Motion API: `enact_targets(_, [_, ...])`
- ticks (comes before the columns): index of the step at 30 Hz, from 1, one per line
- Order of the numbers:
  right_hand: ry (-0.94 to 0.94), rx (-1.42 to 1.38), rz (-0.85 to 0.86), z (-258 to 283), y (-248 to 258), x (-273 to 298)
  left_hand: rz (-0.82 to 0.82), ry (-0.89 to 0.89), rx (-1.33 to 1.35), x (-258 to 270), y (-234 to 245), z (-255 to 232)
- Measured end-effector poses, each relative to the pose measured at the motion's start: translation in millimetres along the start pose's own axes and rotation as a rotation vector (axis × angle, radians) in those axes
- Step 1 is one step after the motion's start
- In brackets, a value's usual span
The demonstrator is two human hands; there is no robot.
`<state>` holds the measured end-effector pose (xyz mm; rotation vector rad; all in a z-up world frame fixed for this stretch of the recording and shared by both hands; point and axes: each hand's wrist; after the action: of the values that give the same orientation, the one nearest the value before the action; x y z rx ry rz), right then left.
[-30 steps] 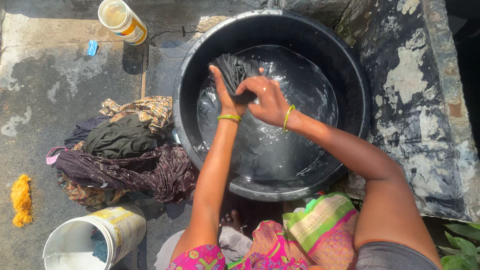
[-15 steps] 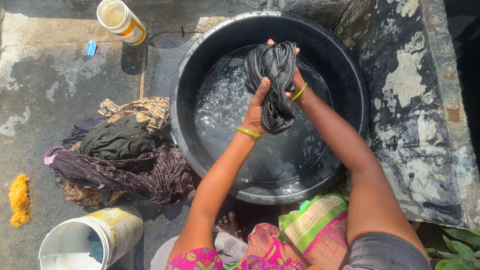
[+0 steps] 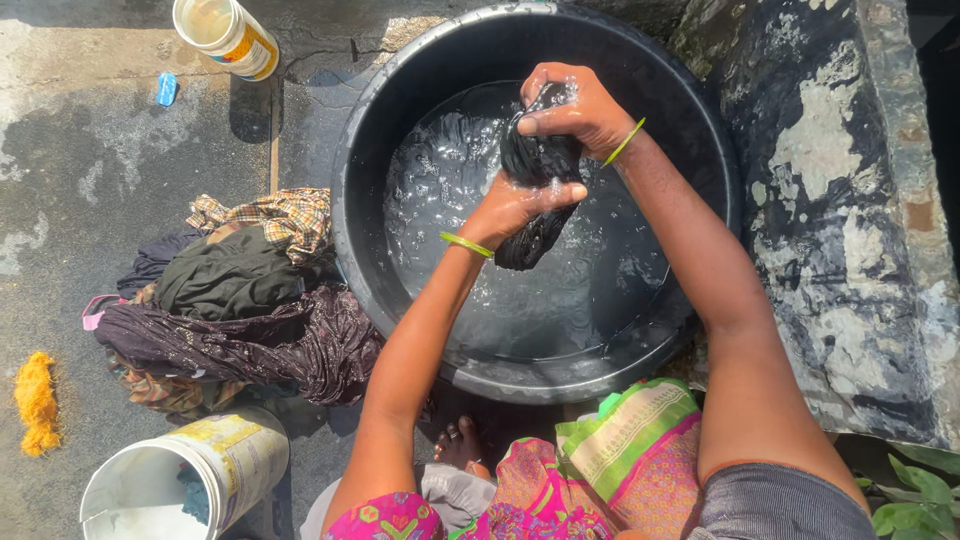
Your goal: The person washes several items of clothing by hand in a tub of soapy water, scrubbing and wringing out each piece individually.
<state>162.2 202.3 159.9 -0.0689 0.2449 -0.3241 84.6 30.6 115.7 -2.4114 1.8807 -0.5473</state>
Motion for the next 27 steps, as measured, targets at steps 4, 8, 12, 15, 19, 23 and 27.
enact_targets(4, [-0.036,0.304,-0.038,-16,-9,-6,-0.214,-0.050,-0.285,-6,0,1])
enact_targets(8, [0.037,0.581,-0.089,-35,-16,-15,-0.362,0.205,-0.519,-11,2,-2])
enact_targets(12, [0.048,0.797,-0.234,-63,-28,-23,-0.458,0.183,-0.609,-13,7,4])
enact_targets(15, [0.239,1.035,-0.331,-90,-33,-33,-0.626,0.158,-0.669,-20,9,18])
enact_targets(19, [0.043,0.835,-0.515,-118,-30,-44,-0.871,-0.208,-0.831,-24,9,37])
enact_targets(23, [-0.130,0.402,-0.591,-119,-24,-58,-0.938,-0.547,-1.007,-25,16,36])
enact_targets(27, [-0.151,-0.141,-0.296,-66,-3,-48,-0.566,-0.278,-0.298,-22,43,22])
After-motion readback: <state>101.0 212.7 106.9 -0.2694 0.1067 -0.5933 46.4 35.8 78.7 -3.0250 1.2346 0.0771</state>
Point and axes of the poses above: each hand's wrist, its own x-axis away from the middle knuckle, its own y-axis out of the back of the hand, z = x × y, and after that the axes turned 7 degrees about y, right-handed
